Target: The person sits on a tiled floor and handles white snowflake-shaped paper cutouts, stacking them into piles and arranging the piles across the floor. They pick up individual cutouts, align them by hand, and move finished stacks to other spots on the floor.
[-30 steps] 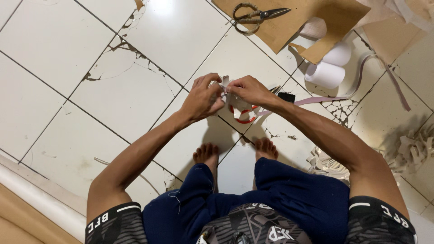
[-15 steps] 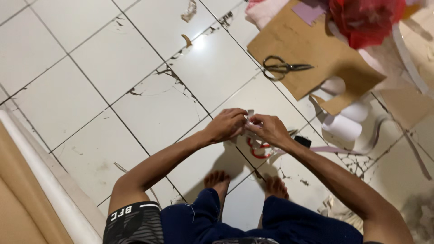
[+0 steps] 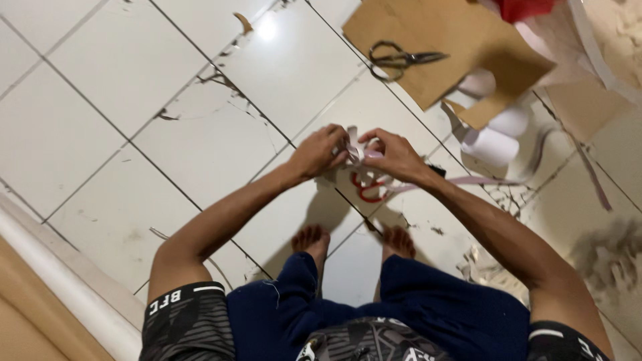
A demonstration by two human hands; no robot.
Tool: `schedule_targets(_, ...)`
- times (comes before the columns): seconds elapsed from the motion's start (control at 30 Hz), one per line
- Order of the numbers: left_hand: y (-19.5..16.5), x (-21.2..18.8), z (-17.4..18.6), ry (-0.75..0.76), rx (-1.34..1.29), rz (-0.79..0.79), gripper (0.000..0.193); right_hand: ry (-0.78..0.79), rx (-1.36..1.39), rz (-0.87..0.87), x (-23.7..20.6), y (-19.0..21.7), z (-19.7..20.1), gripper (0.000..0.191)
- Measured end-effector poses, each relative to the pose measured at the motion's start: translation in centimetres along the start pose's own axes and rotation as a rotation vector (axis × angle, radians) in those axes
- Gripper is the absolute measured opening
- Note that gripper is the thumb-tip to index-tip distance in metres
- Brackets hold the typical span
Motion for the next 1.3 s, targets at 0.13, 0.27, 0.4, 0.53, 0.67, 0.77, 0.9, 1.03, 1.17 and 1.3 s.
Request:
schedule_targets(0.13,-1.1,0.2,1.1,0.048,0.011,0.016,0.036,-0.011,0.025,-0.128,-0.4,0.1,0.5,0.044)
schedule_targets(0.27,-1.6,0.0,1.3,0.024,0.094,-0.011,0.044,-0.004,0.026,-0.093,-0.3,0.8,0.3,0.038)
schedule_targets(0.4,-1.2,-0.1,0.6,-0.053,0.135,-0.099,0.043,-0.031,0.069,0.017,0.1,1.7,0.1,0.032)
schedule_targets(0.53,-0.6,0.2,0.1,0.016,0.087,0.044,0.04,-0.022,0.157,-0.012,0.3,1.9,0.6,0.029)
schedule_targets(0.67,-1.6,0.2,0.4,0.048,-0.006,0.078,0.056,-0.125,0.136,0.045,1.0,1.8,2.2,0.029)
schedule_targets(0.77,-3.7,-0.2,1.0,-0.065,0.13,-0.043,0.099,-0.229,-0.146,0.225,2.5,2.1,4.6,0.032)
schedule_targets(0.9,-6.5,-1.7,1.4,-0.041,0.251,-0.067,0.129,-0.322,-0.472,0.557,4.3,3.0,7.1,0.052)
schedule_targets(1.03,-7.1,-3.2,3.6,-0.131,0.208,-0.04,0.119,-0.335,-0.411,0.416,4.4,2.7,7.0,0.048)
schedule_targets(1.17,-6.2,-3.5,7.7,-0.267,0.135,0.014,0.072,-0.312,-0.493,0.41,4.0,1.8,7.3,0.051)
schedule_targets(1.3,-4.9,-3.4,13.6,-0.104,-0.219,0.214,0.035,-0.213,-0.573,0.278,5.0,0.3,9.5,0.055)
Point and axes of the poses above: each hand's wrist, its own x-axis towards the middle knuckle, its own z-axis out of the back of the hand, y = z × x, the point moved 2 cm from there along x, towards the middle knuckle, and after that the axes turned 10 degrees about z, right-handed, at the moved point
